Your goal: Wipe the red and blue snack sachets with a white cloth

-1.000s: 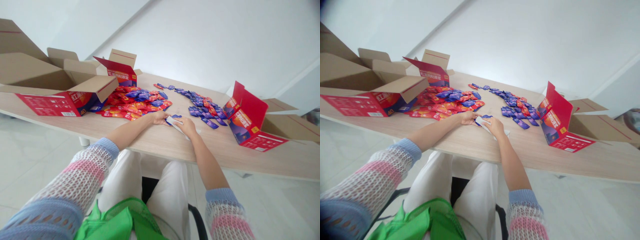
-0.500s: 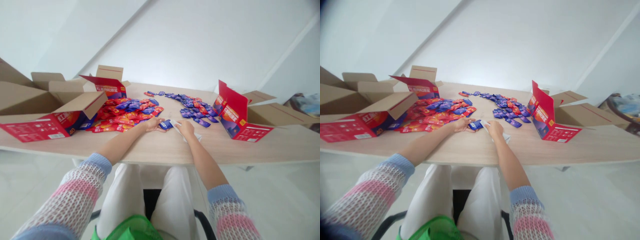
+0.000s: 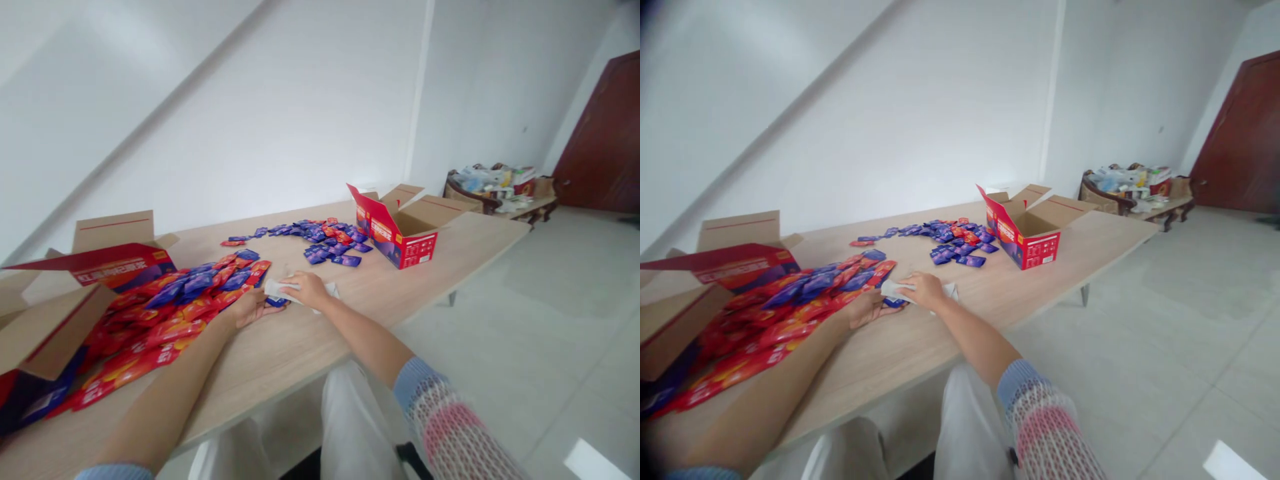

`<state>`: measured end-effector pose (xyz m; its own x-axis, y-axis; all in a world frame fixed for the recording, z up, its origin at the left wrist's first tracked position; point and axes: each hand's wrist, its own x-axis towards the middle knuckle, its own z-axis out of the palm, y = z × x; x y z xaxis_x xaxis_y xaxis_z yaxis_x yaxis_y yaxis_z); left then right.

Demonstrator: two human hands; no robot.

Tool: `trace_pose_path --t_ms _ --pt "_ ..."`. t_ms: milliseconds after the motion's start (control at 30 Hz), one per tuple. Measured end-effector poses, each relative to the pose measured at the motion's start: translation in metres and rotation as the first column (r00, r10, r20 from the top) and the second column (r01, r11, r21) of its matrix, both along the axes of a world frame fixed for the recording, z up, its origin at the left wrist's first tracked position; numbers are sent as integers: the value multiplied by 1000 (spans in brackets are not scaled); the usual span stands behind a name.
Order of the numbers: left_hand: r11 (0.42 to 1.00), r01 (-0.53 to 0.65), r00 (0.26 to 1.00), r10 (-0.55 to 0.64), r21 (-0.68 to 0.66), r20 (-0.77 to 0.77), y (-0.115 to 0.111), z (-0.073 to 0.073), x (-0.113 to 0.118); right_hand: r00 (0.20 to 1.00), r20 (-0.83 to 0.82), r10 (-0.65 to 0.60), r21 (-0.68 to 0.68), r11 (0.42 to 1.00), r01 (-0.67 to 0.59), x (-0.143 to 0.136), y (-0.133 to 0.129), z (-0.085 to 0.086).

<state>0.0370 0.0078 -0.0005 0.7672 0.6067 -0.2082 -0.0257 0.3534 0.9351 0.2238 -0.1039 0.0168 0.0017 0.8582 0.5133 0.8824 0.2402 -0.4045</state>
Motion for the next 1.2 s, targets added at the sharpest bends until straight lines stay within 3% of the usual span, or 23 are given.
trace_pose_path --t_ms 133,300,467,733,833,933,1033,1100,1200 --pt "1000 11 1000 -11 3 -4 -2 4 0 997 33 66 -117 991 -62 0 3 -3" --pt "998 -52 997 51 -21 -55 -10 5 6 999 33 14 -169 986 -8 -1 12 -10" --pt "983 -158 987 157 -92 -18 -14 -1 11 988 35 -152 -234 960 155 -1 21 -14" --pt "987 -93 996 92 -131 -14 -5 -6 6 928 44 -369 -305 880 364 27 24 -12" --pt "990 -54 998 52 -133 -20 -4 -5 5 907 -24 -421 -242 883 403 44 22 -10" --pt "991 -22 1000 21 -134 -9 -4 -5 3 924 -109 -365 -121 928 352 45 19 -6" --pt "990 6 1000 -2 -138 28 -4 -5 2 979 -103 -178 -55 983 173 27 15 -2" --pt "991 -4 999 10 -133 40 -6 -3 2 996 -56 -65 -94 994 60 11 12 -1" --pt "993 -4 999 8 -117 34 -8 0 1 999 1 -33 -174 984 33 -6 9 -1"
